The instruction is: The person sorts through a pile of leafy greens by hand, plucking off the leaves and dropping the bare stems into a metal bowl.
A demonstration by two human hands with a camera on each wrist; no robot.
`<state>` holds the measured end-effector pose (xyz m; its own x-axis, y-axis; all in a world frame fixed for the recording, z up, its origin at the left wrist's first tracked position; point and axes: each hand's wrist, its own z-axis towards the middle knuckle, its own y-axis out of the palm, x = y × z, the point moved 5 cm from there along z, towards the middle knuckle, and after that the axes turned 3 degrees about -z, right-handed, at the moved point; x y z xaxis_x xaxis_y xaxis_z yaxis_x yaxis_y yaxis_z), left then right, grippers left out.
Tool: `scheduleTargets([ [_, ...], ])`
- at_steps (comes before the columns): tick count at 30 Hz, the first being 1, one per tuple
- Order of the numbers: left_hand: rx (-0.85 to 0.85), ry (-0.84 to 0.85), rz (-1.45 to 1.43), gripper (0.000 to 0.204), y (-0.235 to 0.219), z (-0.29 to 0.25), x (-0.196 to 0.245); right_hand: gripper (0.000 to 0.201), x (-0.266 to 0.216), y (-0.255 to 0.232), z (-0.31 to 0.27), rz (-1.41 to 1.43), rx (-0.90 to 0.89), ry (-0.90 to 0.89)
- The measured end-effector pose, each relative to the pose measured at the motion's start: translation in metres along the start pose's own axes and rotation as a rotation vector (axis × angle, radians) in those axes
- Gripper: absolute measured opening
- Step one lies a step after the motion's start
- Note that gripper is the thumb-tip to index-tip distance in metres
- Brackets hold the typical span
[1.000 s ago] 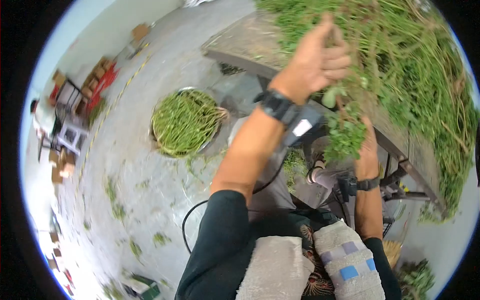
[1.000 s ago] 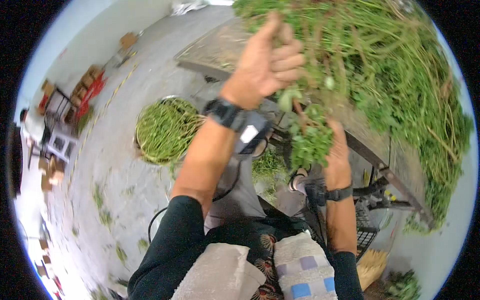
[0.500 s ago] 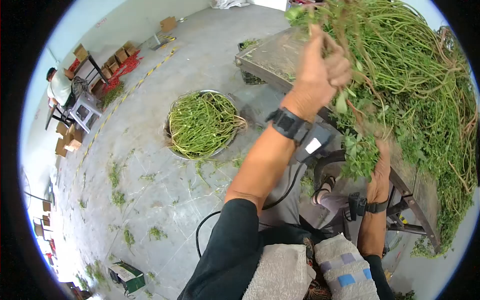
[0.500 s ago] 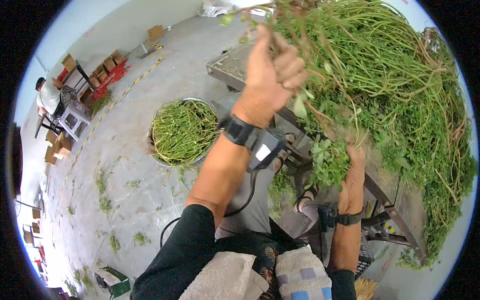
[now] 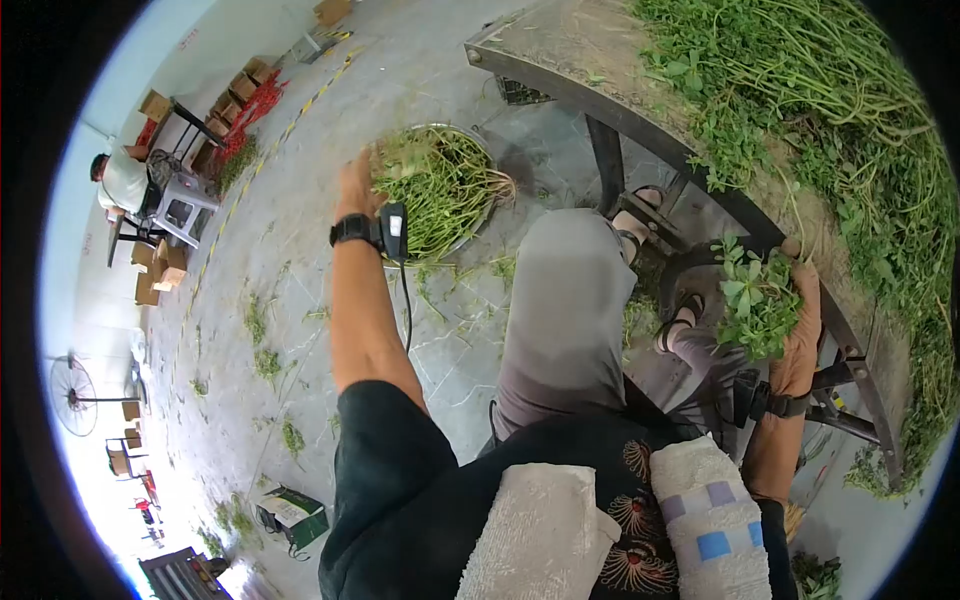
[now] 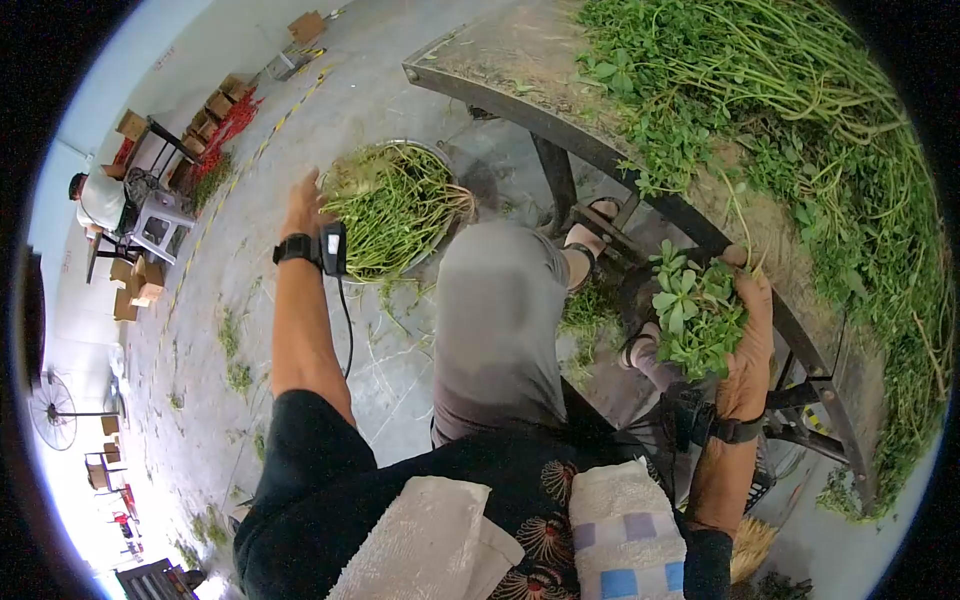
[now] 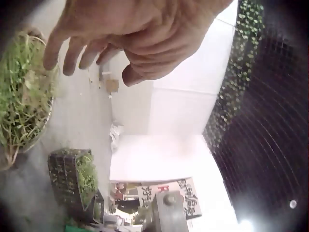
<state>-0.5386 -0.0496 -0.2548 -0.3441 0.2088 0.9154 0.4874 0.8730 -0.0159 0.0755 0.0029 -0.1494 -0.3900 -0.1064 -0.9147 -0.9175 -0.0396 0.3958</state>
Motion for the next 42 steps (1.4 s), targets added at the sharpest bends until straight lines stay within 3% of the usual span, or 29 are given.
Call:
scheduleTargets([
  [2,-0.17,0.167,-0.049,0.036,0.024,-0.016,-0.002,0.028,0.004,0.007,-0.007,0.035,0.01,0.021],
  [3,-0.171,0.16,-0.045,0.036,0.039,-0.037,0.0,0.027,0.002,0.014,-0.012,0.073,0.005,0.029],
  [5,-0.505,0.364,0.09,0.042,0.1,-0.095,0.033,0.028,-0.006,0.027,-0.02,0.045,-0.086,-0.067],
  [6,-0.634,0.431,0.088,0.039,0.122,-0.123,0.045,0.03,-0.001,0.008,-0.012,0.045,-0.127,-0.043],
  [7,-0.784,0.501,0.073,0.036,0.147,-0.158,0.056,0.029,-0.014,0.02,-0.023,-0.086,-0.201,-0.276],
  [8,-0.877,0.544,0.101,0.034,0.17,-0.197,0.068,0.027,-0.018,0.02,-0.022,-0.092,-0.025,-0.231],
  [9,-0.951,0.593,0.132,0.032,0.182,-0.233,0.079,0.019,-0.013,0.013,-0.012,0.211,-0.1,-0.027],
  [10,-1.007,0.599,0.126,0.032,0.191,-0.264,0.085,0.019,-0.02,0.006,-0.014,0.208,-0.059,-0.065],
  [12,-1.286,0.778,0.27,0.029,0.204,-0.332,0.086,0.018,-0.026,0.007,-0.019,0.224,-0.132,-0.087],
  [14,-1.417,0.72,0.35,0.031,0.219,-0.383,0.07,0.018,-0.03,-0.004,-0.017,0.227,-0.131,-0.101],
  [16,-1.508,0.833,0.348,0.035,0.234,-0.418,0.041,0.017,-0.037,-0.008,-0.022,0.228,-0.145,-0.132],
  [20,-1.654,0.653,0.37,0.039,0.258,-0.457,-0.022,0.017,-0.039,-0.022,-0.031,0.152,-0.091,-0.192],
  [21,-1.641,0.901,0.418,0.039,0.263,-0.469,-0.027,0.017,-0.04,-0.029,-0.032,0.149,-0.052,-0.189],
  [22,-1.66,0.903,0.435,0.039,0.264,-0.476,-0.036,0.017,-0.038,-0.032,-0.035,0.149,-0.013,-0.182],
  [24,-1.496,1.048,0.445,0.037,0.265,-0.491,-0.039,0.015,-0.034,-0.038,-0.033,0.162,0.021,-0.216],
  [26,-1.499,1.0,0.504,0.037,0.267,-0.503,-0.054,0.013,-0.027,-0.041,-0.037,0.24,0.122,-0.241],
  [28,-1.258,1.35,0.399,0.039,0.266,-0.504,-0.063,0.011,-0.025,-0.039,-0.043,0.272,0.161,-0.222],
  [29,-1.327,1.274,0.392,0.042,0.267,-0.507,-0.061,0.011,-0.021,-0.038,-0.045,0.291,0.17,-0.211],
  [32,-1.313,1.204,0.447,0.043,0.264,-0.507,-0.057,0.01,-0.017,-0.039,-0.047,0.313,0.196,-0.232],
  [35,-1.376,1.356,0.382,0.046,0.261,-0.5,-0.037,0.011,-0.026,-0.046,-0.046,0.204,0.213,-0.312],
  [36,-1.378,1.358,0.379,0.046,0.26,-0.498,-0.028,0.012,-0.035,-0.046,-0.048,-0.003,0.218,-0.403],
  [37,-1.359,1.201,0.391,0.043,0.26,-0.49,-0.019,0.013,-0.043,-0.045,-0.051,-0.211,0.22,-0.488],
  [38,-1.333,1.043,0.401,0.04,0.261,-0.484,-0.017,0.013,-0.046,-0.045,-0.052,-0.213,0.219,-0.487],
  [39,-1.328,1.035,0.402,0.04,0.263,-0.48,-0.018,0.014,-0.047,-0.04,-0.053,-0.332,0.153,-0.458],
  [41,-1.32,0.725,0.113,0.031,0.273,-0.461,-0.021,0.014,-0.038,-0.033,-0.052,-0.488,0.049,-0.369],
  [42,-1.31,0.719,0.118,0.031,0.276,-0.456,-0.023,0.014,-0.031,-0.032,-0.049,-0.485,0.042,-0.36],
])
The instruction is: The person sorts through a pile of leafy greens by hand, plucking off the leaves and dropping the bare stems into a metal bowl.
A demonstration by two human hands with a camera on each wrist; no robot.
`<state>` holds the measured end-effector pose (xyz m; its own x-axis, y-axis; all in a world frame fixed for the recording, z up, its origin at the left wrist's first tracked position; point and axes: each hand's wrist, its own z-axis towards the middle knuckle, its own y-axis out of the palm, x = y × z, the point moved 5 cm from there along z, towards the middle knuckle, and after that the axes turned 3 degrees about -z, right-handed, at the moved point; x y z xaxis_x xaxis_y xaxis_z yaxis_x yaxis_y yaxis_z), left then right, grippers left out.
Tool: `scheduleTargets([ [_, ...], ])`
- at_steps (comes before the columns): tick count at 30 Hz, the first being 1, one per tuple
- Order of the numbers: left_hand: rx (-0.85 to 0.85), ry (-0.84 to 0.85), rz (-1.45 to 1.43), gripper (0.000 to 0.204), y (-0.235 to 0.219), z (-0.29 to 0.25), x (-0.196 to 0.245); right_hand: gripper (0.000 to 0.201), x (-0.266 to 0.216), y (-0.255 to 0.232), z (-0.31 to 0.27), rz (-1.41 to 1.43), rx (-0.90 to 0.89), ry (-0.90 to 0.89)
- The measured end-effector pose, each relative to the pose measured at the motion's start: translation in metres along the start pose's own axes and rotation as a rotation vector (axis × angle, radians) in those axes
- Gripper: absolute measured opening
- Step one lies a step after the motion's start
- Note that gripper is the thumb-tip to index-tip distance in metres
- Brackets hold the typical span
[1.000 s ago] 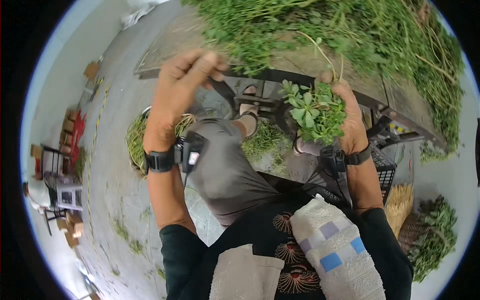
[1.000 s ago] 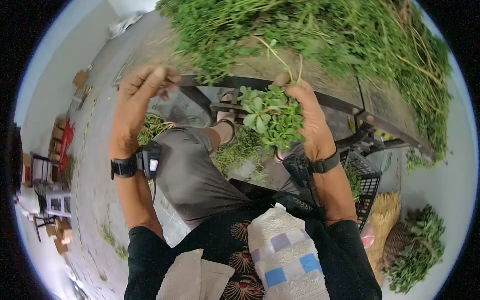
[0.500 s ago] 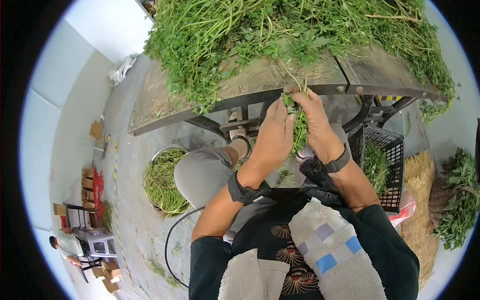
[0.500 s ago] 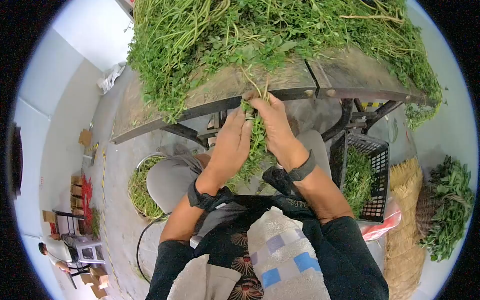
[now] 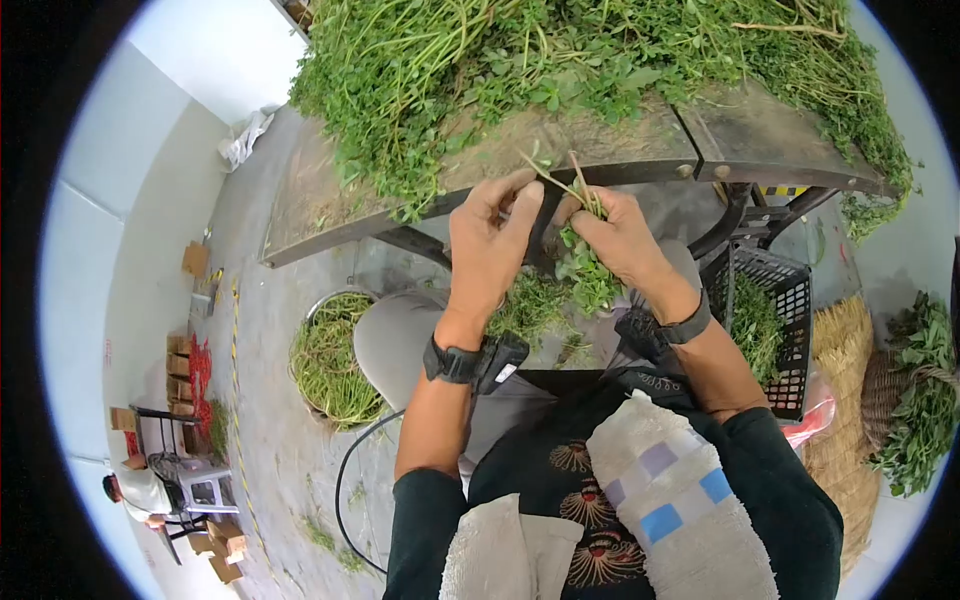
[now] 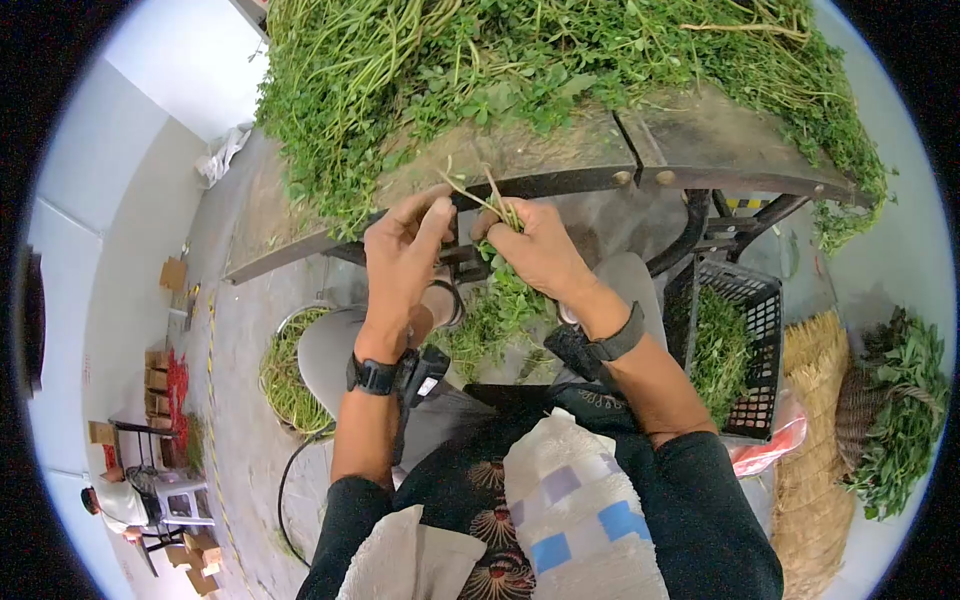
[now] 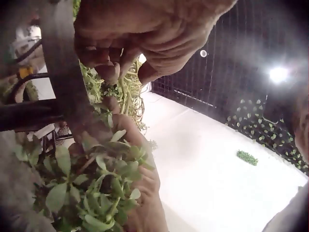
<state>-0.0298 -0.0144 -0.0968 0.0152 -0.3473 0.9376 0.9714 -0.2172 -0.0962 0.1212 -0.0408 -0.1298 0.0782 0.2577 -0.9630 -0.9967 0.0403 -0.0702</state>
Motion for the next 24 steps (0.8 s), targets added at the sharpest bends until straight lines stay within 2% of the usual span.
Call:
scheduleTargets([
  [2,0.014,0.02,0.007,0.029,0.0,0.001,-0.004,0.013,0.009,0.011,0.0,-0.108,-0.052,-0.055],
  [3,0.021,-0.02,-0.025,0.029,0.002,-0.001,-0.005,0.013,0.01,0.012,0.0,-0.104,-0.058,-0.047],
  [5,-0.01,-0.056,-0.006,0.029,0.004,-0.003,-0.009,0.013,0.008,0.016,-0.002,-0.268,-0.093,-0.075],
  [8,-0.055,-0.1,0.011,0.025,0.01,-0.002,-0.022,0.014,0.009,0.023,-0.004,-0.328,-0.054,-0.163],
  [10,-0.054,0.104,0.322,0.021,0.011,-0.002,-0.016,0.014,0.006,0.026,-0.002,-0.366,-0.064,-0.172],
  [11,-0.039,0.198,0.351,0.014,0.011,-0.003,-0.008,0.014,0.006,0.027,-0.003,-0.398,-0.07,-0.166],
  [12,-0.037,0.206,0.346,0.014,0.013,-0.003,-0.005,0.014,0.008,0.025,-0.002,-0.405,-0.067,-0.173],
  [14,0.011,0.379,0.509,0.011,0.016,-0.011,0.011,0.013,0.012,0.024,0.001,-0.402,-0.075,-0.142],
  [16,0.044,0.379,0.528,0.014,0.015,-0.012,0.016,0.013,0.004,0.027,-0.002,-0.365,-0.103,-0.139],
  [18,0.105,0.304,0.428,0.018,0.004,-0.012,0.014,0.013,-0.005,0.034,-0.004,-0.312,-0.148,-0.129],
  [20,0.142,0.297,0.44,0.021,-0.006,-0.015,0.017,0.013,-0.013,0.046,-0.003,-0.271,-0.175,-0.233],
  [21,0.134,0.471,0.532,0.021,-0.006,-0.019,0.027,0.013,-0.009,0.045,-0.004,-0.284,-0.249,-0.056],
  [22,0.118,0.644,0.618,0.022,-0.003,-0.024,0.034,0.013,-0.007,0.047,-0.003,-0.276,-0.264,-0.065],
  [23,0.071,0.827,0.685,0.023,0.005,-0.032,0.041,0.013,0.001,0.046,-0.001,0.035,-0.208,0.032],
  [24,0.071,0.827,0.687,0.023,0.012,-0.036,0.036,0.013,0.013,0.041,-0.002,0.343,-0.141,0.133],
])
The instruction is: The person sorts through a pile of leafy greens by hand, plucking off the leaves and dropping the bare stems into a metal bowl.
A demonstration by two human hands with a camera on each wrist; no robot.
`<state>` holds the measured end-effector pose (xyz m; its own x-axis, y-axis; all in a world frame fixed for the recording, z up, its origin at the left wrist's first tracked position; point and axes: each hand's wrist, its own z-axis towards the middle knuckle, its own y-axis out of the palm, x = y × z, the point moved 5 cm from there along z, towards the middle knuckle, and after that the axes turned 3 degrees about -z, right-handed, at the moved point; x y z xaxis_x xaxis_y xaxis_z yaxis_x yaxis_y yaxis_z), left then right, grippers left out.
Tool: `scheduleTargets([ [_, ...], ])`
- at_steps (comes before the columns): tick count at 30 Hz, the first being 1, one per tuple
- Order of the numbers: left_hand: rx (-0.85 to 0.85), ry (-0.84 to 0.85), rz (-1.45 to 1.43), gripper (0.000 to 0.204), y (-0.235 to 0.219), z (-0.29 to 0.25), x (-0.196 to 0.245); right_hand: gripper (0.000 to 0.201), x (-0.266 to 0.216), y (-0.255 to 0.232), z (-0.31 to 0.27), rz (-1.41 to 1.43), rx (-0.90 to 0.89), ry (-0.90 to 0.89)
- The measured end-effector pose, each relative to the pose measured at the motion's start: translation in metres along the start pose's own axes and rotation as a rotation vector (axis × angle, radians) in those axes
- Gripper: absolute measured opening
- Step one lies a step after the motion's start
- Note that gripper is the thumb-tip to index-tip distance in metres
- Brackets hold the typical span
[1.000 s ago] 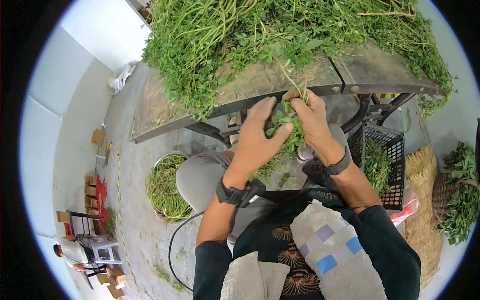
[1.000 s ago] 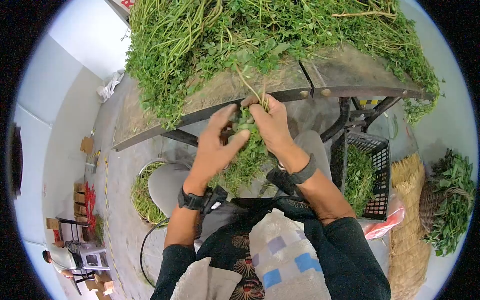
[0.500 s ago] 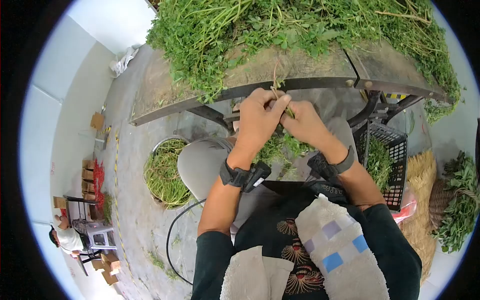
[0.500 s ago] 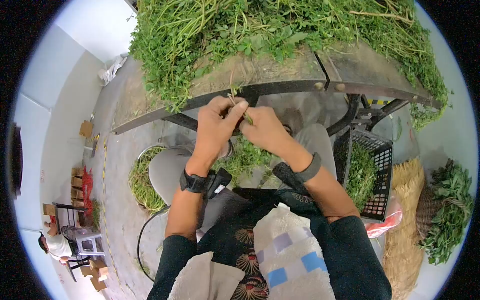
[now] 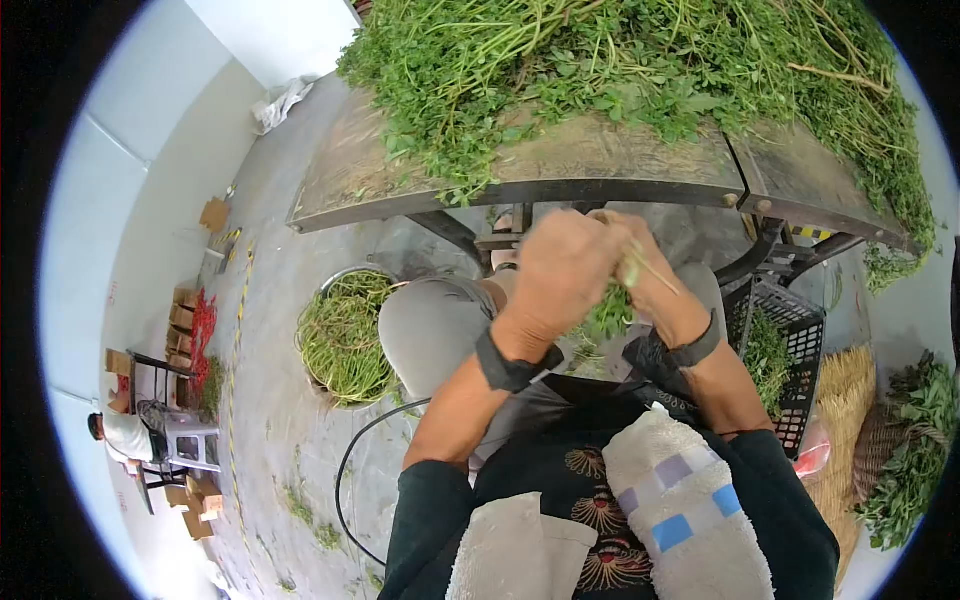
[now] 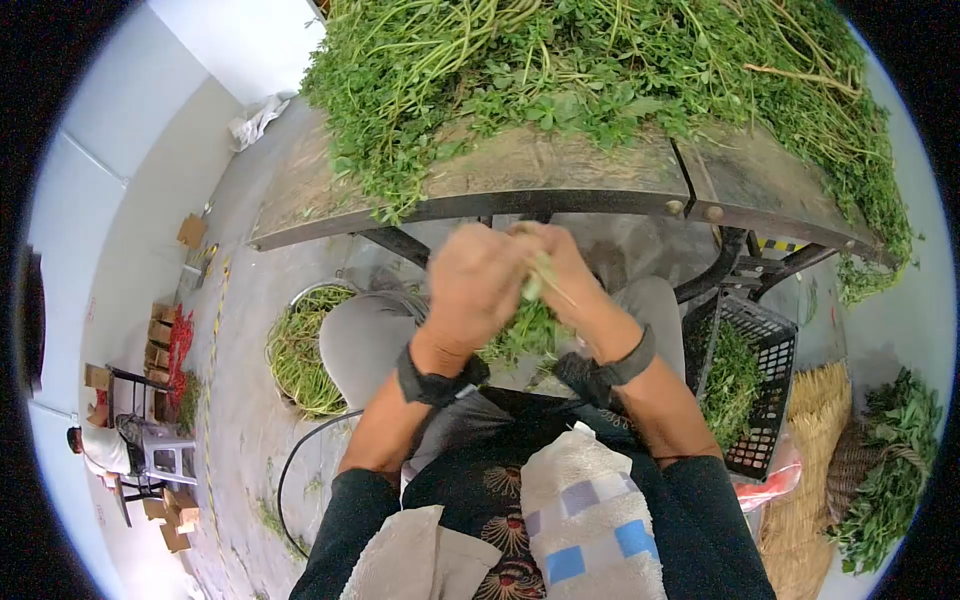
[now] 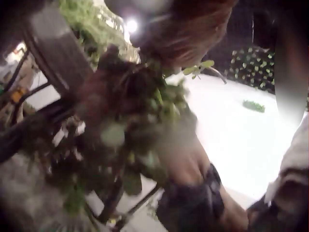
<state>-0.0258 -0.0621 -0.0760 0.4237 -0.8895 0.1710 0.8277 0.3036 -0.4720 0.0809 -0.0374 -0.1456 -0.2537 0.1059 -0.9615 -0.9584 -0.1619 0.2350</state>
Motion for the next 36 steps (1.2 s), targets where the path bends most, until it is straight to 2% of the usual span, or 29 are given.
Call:
scheduleTargets([
  [1,-0.002,0.024,-0.109,0.024,0.011,-0.006,0.005,0.014,0.012,-0.015,0.006,0.064,-0.086,0.006],
  [2,-0.002,0.047,-0.217,0.025,0.014,-0.005,0.008,0.014,0.013,-0.017,0.006,0.061,-0.087,0.006],
  [5,-0.027,0.051,-0.228,0.027,0.013,-0.01,0.008,0.012,0.017,-0.027,0.007,0.194,-0.036,0.065],
  [7,-0.049,0.072,-0.336,0.027,-0.002,-0.005,0.029,0.011,0.021,-0.051,0.012,0.09,0.257,0.308],
  [8,-0.064,0.112,-0.45,0.027,-0.011,-0.001,0.041,0.011,0.03,-0.059,0.005,0.106,0.271,0.313],
  [9,-0.064,0.076,-0.439,0.024,-0.016,0.001,0.042,0.011,0.03,-0.072,0.007,-0.008,0.324,0.204],
  [10,-0.09,0.033,-0.302,0.022,-0.017,0.0,0.033,0.013,0.032,-0.084,0.005,-0.127,0.372,0.107],
  [11,-0.134,-0.022,-0.181,0.021,-0.021,-0.006,0.022,0.015,0.01,-0.07,-0.009,-0.053,0.32,0.134],
  [12,-0.015,-0.1,-0.286,0.037,-0.029,-0.024,-0.002,0.015,-0.006,-0.066,-0.015,-0.303,0.383,-0.023],
  [13,-0.052,-0.195,0.109,0.035,-0.054,-0.025,-0.011,0.016,-0.023,-0.068,-0.023,-0.517,0.297,-0.134],
  [14,0.023,-0.453,0.068,0.031,-0.074,-0.026,-0.027,0.017,-0.035,-0.07,-0.031,-0.517,0.303,-0.094],
  [15,-0.02,-0.342,0.503,0.016,-0.103,-0.037,-0.057,0.017,-0.047,-0.081,-0.036,-0.611,0.3,-0.197],
  [16,0.179,-0.413,0.256,0.009,-0.13,-0.023,-0.07,0.019,-0.047,-0.096,-0.043,-0.412,0.384,-0.028],
  [17,0.341,-0.54,0.156,0.015,-0.15,-0.023,-0.081,0.02,-0.051,-0.116,-0.048,-0.498,0.454,-0.094],
  [19,0.309,-0.677,0.232,0.027,-0.205,-0.051,-0.121,0.021,-0.059,-0.16,-0.062,-0.673,0.593,-0.187],
  [20,0.257,-0.801,0.383,0.03,-0.232,-0.072,-0.145,0.022,-0.059,-0.184,-0.076,-0.759,0.66,-0.201],
  [21,0.185,-0.921,0.477,0.034,-0.26,-0.099,-0.176,0.023,-0.055,-0.213,-0.092,-0.859,0.717,-0.112],
  [22,0.177,-0.925,0.477,0.034,-0.287,-0.135,-0.204,0.024,-0.051,-0.24,-0.11,-0.958,0.769,-0.017],
  [23,0.001,-0.729,0.903,0.039,-0.309,-0.167,-0.224,0.024,-0.049,-0.259,-0.127,-1.014,0.844,-0.007],
  [24,-0.183,-0.491,1.305,0.046,-0.314,-0.182,-0.23,0.025,-0.046,-0.28,-0.145,-1.07,0.92,0.005],
  [25,-0.196,-0.491,1.302,0.046,-0.308,-0.179,-0.225,0.027,-0.039,-0.317,-0.167,-1.243,0.953,-0.007],
  [27,-0.026,-0.867,0.853,0.056,-0.292,-0.171,-0.21,0.033,-0.025,-0.374,-0.211,-1.518,1.058,0.046],
  [28,-0.029,-0.875,0.86,0.056,-0.282,-0.161,-0.202,0.036,-0.02,-0.39,-0.229,-1.612,1.135,0.11],
  [30,-0.139,-0.924,0.631,0.053,-0.246,-0.134,-0.202,0.043,0.004,-0.425,-0.262,-1.376,1.059,0.303],
  [32,-0.13,-0.902,0.506,0.047,-0.206,-0.096,-0.172,0.046,0.03,-0.45,-0.296,-1.639,0.99,0.526],
  [33,-0.104,-0.868,0.381,0.042,-0.191,-0.079,-0.163,0.042,0.041,-0.456,-0.319,-1.75,0.909,0.538],
  [34,-0.047,-0.839,0.377,0.042,-0.188,-0.07,-0.161,0.053,0.083,-0.522,-0.358,-1.886,0.831,0.51],
  [35,-0.036,-0.749,0.433,0.037,-0.188,-0.063,-0.158,0.056,0.088,-0.521,-0.368,-1.876,0.927,0.533],
  [36,-0.026,-0.661,0.493,0.033,-0.188,-0.053,-0.152,0.063,0.075,-0.489,-0.363,-1.563,0.941,0.556],
])
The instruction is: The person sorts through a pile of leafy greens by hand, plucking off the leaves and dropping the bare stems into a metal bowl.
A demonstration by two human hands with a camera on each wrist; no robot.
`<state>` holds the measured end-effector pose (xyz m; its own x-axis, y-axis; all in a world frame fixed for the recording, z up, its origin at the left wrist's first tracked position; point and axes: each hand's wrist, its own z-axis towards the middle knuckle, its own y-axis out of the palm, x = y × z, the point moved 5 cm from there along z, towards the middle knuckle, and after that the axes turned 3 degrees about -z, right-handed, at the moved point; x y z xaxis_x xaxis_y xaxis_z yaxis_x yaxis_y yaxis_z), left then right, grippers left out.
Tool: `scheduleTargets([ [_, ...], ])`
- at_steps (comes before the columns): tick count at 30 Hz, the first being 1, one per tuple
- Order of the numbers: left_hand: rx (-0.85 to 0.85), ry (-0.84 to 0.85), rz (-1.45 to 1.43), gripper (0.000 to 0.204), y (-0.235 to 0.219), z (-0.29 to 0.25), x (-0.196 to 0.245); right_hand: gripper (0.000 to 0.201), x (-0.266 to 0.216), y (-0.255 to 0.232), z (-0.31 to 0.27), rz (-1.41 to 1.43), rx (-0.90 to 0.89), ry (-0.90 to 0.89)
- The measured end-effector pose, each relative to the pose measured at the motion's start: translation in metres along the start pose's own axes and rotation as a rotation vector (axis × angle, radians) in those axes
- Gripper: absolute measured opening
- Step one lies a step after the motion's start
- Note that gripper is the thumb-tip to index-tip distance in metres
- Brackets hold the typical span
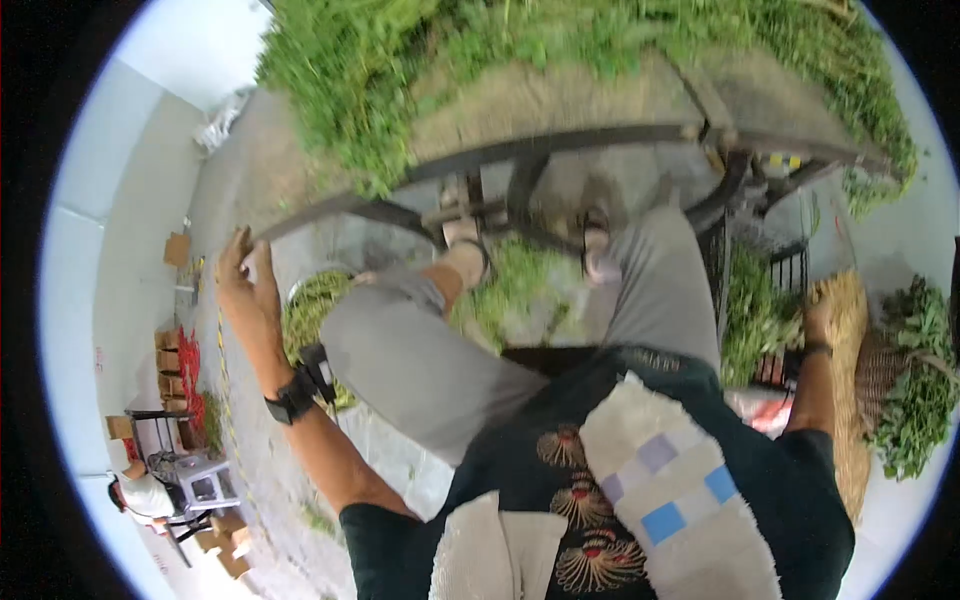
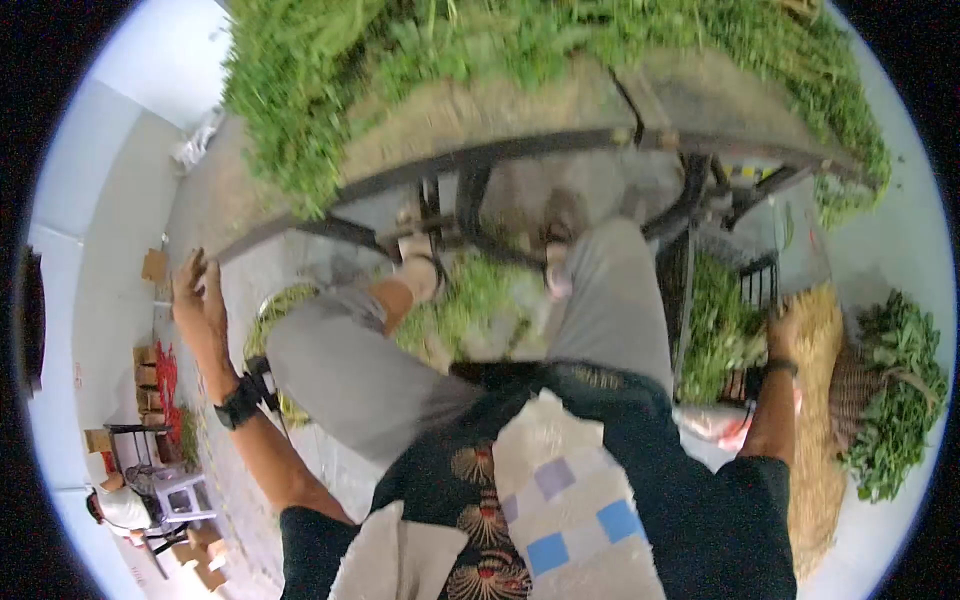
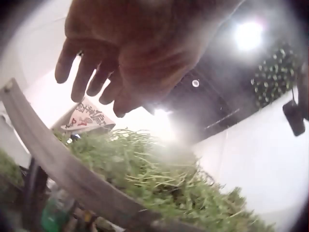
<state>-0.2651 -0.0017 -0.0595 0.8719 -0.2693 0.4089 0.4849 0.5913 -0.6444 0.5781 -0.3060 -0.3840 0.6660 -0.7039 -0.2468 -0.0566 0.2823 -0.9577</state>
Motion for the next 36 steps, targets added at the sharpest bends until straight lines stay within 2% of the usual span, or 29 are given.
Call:
scheduleTargets([
  [1,-0.006,-0.086,-0.019,0.031,-0.001,0.004,0.007,0.076,0.036,0.027,0.005,0.071,-0.105,0.201],
  [2,0.021,-0.07,-0.03,0.031,-0.001,0.008,0.013,0.088,0.001,0.003,-0.016,-0.1,-0.19,0.428],
  [4,0.076,0.003,-0.129,0.031,0.0,0.013,0.025,0.092,0.015,0.022,-0.014,-0.066,-0.17,0.403],
  [6,0.084,-0.006,-0.126,0.03,0.002,0.017,0.056,0.087,0.014,0.032,-0.012,0.116,-0.099,0.373],
  [7,0.051,0.054,-0.163,0.031,0.009,0.023,0.066,0.087,0.015,0.044,-0.018,0.129,-0.085,0.372],
  [9,0.012,0.228,-0.191,0.032,0.028,0.035,0.078,0.066,0.008,0.065,-0.019,0.285,0.122,0.002],
  [10,0.003,0.24,-0.217,0.032,0.038,0.04,0.088,0.061,-0.022,0.052,-0.034,0.318,0.032,0.149],
  [11,-0.012,0.251,-0.24,0.031,0.048,0.043,0.102,0.059,-0.008,0.083,-0.034,0.393,-0.044,0.147],
  [13,-0.049,0.269,-0.254,0.03,0.065,0.048,0.126,0.047,-0.053,0.062,-0.062,0.671,-0.133,0.172],
  [14,-0.034,0.271,-0.251,0.03,0.071,0.052,0.136,0.047,-0.078,0.04,-0.07,0.441,-0.153,0.189],
  [17,-0.088,0.322,-0.294,0.032,0.092,0.067,0.163,0.041,-0.068,0.064,-0.063,0.541,-0.113,0.225],
  [19,-0.11,0.378,-0.316,0.032,0.105,0.078,0.179,0.033,-0.068,0.065,-0.053,0.722,-0.018,0.216],
  [20,-0.103,0.379,-0.314,0.032,0.109,0.084,0.185,0.033,-0.075,0.06,-0.047,0.727,-0.015,0.211],
  [22,-0.09,0.418,-0.298,0.031,0.116,0.095,0.198,0.028,-0.107,0.03,-0.028,0.684,0.113,0.04],
  [25,-0.069,0.366,-0.304,0.032,0.134,0.116,0.207,0.027,-0.199,-0.051,-0.037,0.87,0.039,0.027],
  [27,-0.035,0.316,-0.318,0.035,0.145,0.127,0.213,0.026,-0.238,-0.076,-0.042,0.971,-0.027,-0.001],
  [28,-0.026,0.314,-0.32,0.035,0.151,0.129,0.218,0.026,-0.238,-0.067,-0.037,0.972,-0.022,-0.01],
  [30,0.096,0.236,-0.143,0.035,0.157,0.133,0.227,0.025,-0.251,-0.058,-0.033,0.925,0.068,-0.184],
  [31,0.012,0.197,-0.149,0.031,0.164,0.138,0.227,0.024,-0.255,-0.057,-0.039,0.908,0.033,-0.187],
  [34,-0.035,0.2,-0.118,0.026,0.182,0.151,0.217,0.024,-0.267,-0.061,-0.056,0.917,-0.017,-0.192],
  [35,-0.027,0.191,-0.118,0.021,0.18,0.153,0.217,0.024,-0.272,-0.069,-0.06,0.771,0.066,-0.265],
  [36,-0.028,0.185,-0.118,0.021,0.177,0.15,0.215,0.024,-0.275,-0.075,-0.063,0.767,0.064,-0.268],
])
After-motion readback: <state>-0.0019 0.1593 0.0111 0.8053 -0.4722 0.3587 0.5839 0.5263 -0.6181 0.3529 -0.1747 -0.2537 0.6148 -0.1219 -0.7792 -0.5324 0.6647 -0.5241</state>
